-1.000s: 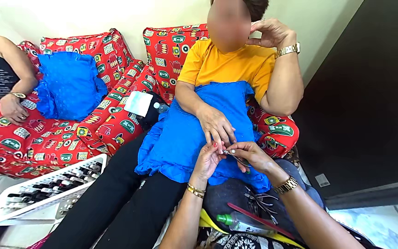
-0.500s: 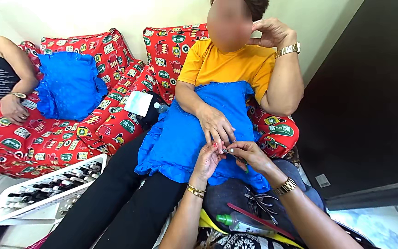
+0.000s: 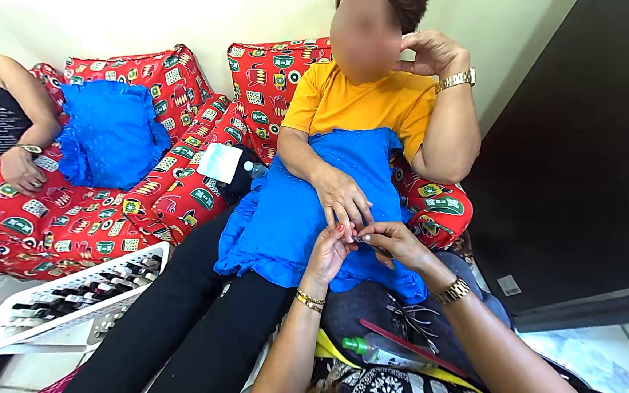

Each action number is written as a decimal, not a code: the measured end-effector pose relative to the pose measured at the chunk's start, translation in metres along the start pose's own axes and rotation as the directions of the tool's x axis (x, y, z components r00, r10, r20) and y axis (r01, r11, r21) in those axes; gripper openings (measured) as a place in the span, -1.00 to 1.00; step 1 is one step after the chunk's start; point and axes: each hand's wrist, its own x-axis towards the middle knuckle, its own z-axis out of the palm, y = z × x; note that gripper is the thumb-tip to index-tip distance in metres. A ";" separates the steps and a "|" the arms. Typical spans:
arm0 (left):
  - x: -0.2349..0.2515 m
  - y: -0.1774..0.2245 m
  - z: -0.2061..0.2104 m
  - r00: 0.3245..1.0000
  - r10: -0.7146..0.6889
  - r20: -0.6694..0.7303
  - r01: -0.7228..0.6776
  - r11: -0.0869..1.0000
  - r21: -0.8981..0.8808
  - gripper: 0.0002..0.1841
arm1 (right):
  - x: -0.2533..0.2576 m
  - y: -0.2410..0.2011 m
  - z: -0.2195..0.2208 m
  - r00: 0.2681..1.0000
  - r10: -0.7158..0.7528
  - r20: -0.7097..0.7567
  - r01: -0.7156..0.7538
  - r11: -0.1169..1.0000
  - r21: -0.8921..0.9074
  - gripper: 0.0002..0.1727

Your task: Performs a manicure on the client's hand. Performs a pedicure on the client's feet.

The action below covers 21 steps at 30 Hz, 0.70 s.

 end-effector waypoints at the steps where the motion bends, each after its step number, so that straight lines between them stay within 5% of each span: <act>1: 0.000 0.000 0.000 1.000 -0.005 0.004 0.005 1.000 0.002 -0.82 | -0.001 0.001 -0.004 1.000 -0.004 0.022 0.003 1.000 0.025 -0.79; 7: 0.001 0.000 -0.005 0.997 -0.019 0.074 0.017 1.000 0.015 -0.80 | -0.002 -0.026 -0.012 0.962 -0.244 0.127 0.179 0.906 0.383 -0.74; 12: 0.000 -0.001 -0.004 0.996 0.006 0.088 -0.006 1.000 0.001 -0.81 | 0.021 -0.030 0.018 0.902 -0.430 0.025 0.366 0.796 0.483 -0.85; 16: -0.002 -0.001 -0.004 0.994 0.037 0.102 -0.037 0.999 0.001 -0.83 | 0.014 0.005 0.026 0.951 -0.239 0.195 0.166 0.930 0.327 -0.85; 21: 0.000 -0.001 -0.003 0.999 0.001 0.037 -0.002 1.000 0.025 -0.84 | -0.010 -0.004 0.006 0.999 -0.001 -0.037 0.001 1.000 0.005 -0.80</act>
